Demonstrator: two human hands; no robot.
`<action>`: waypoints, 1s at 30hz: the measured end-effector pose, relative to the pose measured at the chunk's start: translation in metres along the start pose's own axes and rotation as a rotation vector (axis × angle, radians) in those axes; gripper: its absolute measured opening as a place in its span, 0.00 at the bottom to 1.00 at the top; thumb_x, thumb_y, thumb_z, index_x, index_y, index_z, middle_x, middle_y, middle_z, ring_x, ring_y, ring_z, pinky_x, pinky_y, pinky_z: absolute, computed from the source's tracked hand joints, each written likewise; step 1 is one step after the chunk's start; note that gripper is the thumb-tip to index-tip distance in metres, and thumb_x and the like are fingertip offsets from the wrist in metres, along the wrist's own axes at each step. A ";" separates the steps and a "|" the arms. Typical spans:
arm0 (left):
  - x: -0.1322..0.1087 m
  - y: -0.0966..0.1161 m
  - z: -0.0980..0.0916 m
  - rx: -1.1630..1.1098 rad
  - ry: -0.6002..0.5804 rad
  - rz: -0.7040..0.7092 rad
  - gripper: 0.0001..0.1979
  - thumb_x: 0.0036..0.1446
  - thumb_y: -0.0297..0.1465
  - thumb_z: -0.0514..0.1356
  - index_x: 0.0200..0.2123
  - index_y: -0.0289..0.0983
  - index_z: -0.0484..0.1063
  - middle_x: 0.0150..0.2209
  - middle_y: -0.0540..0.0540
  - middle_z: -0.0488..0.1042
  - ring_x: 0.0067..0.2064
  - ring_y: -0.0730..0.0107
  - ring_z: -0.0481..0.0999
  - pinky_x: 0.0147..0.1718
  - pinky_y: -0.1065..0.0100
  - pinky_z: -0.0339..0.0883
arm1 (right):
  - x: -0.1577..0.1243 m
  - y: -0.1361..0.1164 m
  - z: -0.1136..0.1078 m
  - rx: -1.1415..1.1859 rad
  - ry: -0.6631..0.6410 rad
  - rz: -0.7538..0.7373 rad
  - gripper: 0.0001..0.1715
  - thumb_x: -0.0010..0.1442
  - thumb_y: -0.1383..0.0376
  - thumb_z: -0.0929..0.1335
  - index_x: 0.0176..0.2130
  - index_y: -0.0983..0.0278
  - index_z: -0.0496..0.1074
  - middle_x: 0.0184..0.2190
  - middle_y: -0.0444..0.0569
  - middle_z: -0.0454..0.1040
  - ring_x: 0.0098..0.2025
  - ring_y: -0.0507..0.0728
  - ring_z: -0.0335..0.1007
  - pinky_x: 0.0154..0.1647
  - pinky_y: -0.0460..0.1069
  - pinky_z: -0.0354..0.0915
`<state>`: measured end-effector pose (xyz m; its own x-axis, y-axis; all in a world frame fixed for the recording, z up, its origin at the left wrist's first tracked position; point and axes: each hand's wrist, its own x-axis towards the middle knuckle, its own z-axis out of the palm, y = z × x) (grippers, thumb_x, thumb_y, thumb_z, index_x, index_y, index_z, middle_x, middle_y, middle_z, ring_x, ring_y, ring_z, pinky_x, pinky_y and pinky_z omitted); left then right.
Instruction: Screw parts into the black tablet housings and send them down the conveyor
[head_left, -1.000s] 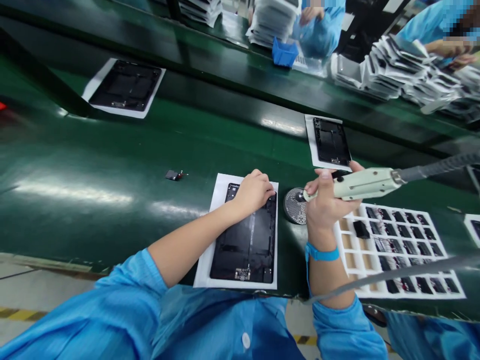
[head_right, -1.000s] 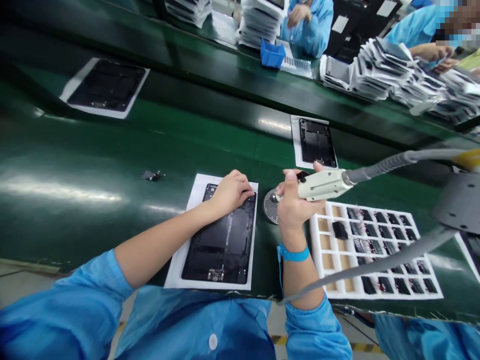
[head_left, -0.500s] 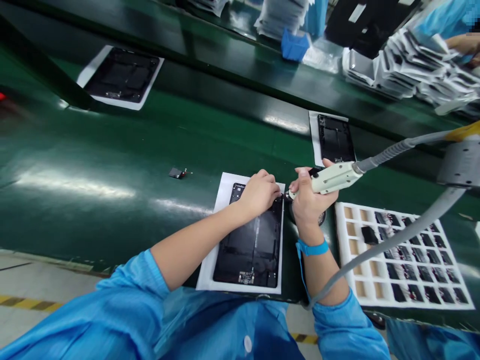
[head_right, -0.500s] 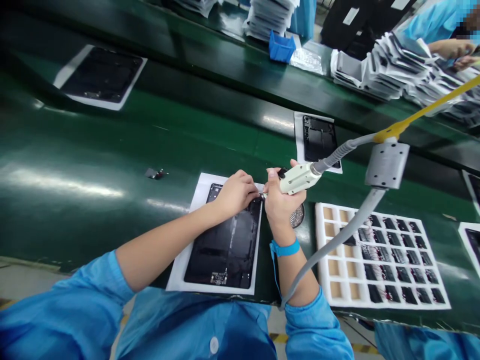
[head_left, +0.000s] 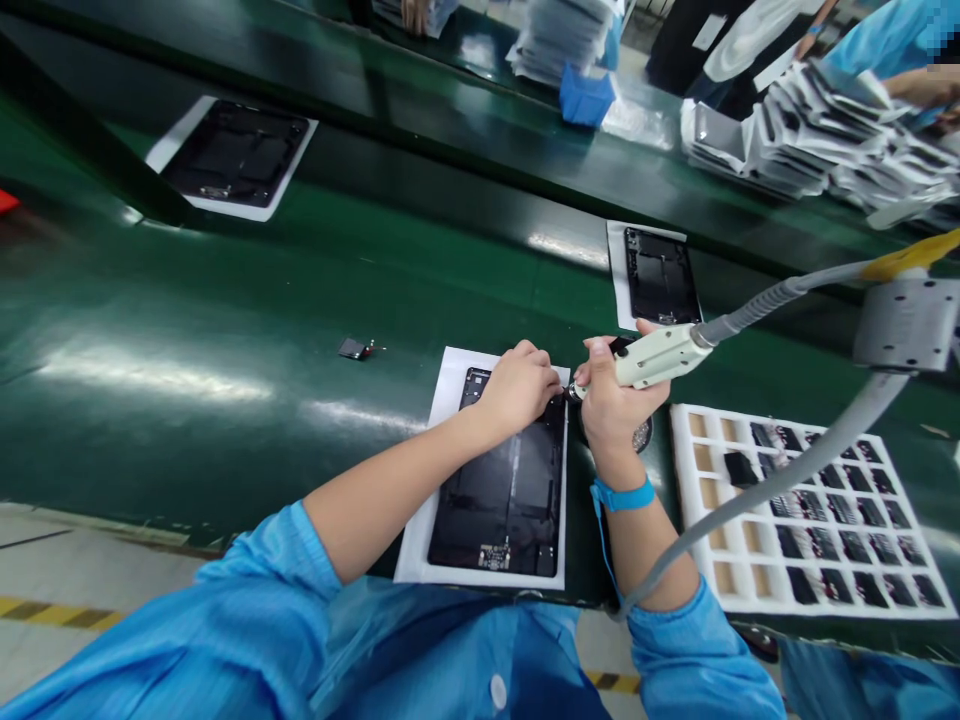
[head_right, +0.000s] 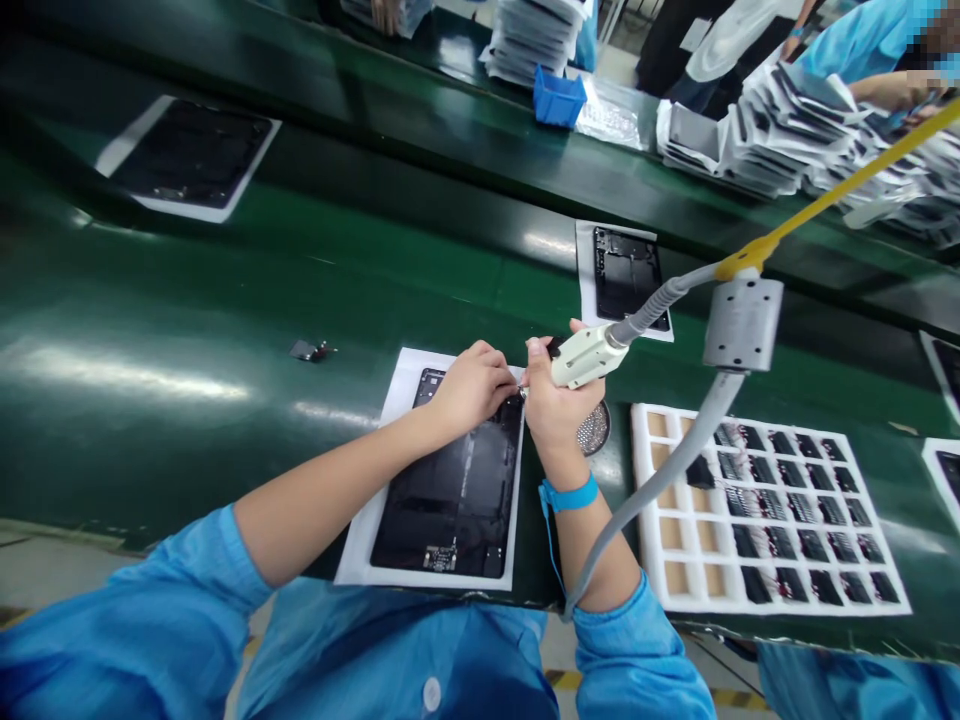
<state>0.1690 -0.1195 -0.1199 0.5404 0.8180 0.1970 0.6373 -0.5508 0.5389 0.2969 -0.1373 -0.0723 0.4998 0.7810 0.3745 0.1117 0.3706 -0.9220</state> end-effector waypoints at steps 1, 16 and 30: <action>0.000 0.000 0.000 0.000 0.000 0.001 0.12 0.76 0.33 0.65 0.40 0.38 0.88 0.42 0.40 0.81 0.49 0.50 0.72 0.49 0.52 0.69 | -0.001 0.001 0.000 0.003 -0.002 0.000 0.33 0.60 0.51 0.81 0.57 0.58 0.71 0.32 0.38 0.80 0.19 0.48 0.67 0.22 0.48 0.69; -0.002 -0.005 -0.001 -0.024 0.051 0.037 0.11 0.75 0.33 0.66 0.41 0.39 0.89 0.40 0.40 0.81 0.48 0.51 0.73 0.50 0.52 0.71 | 0.016 -0.007 -0.021 0.034 0.123 -0.033 0.35 0.60 0.50 0.81 0.58 0.59 0.70 0.30 0.36 0.77 0.19 0.47 0.66 0.24 0.48 0.70; -0.001 -0.004 0.001 0.009 0.035 0.018 0.11 0.75 0.33 0.66 0.41 0.37 0.90 0.42 0.40 0.82 0.49 0.50 0.73 0.51 0.51 0.71 | 0.031 0.014 -0.032 -0.009 0.179 -0.027 0.39 0.56 0.50 0.82 0.57 0.62 0.70 0.31 0.39 0.81 0.19 0.49 0.67 0.22 0.49 0.69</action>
<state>0.1665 -0.1185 -0.1225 0.5326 0.8130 0.2355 0.6323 -0.5671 0.5278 0.3412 -0.1241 -0.0766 0.6413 0.6688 0.3761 0.1344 0.3847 -0.9132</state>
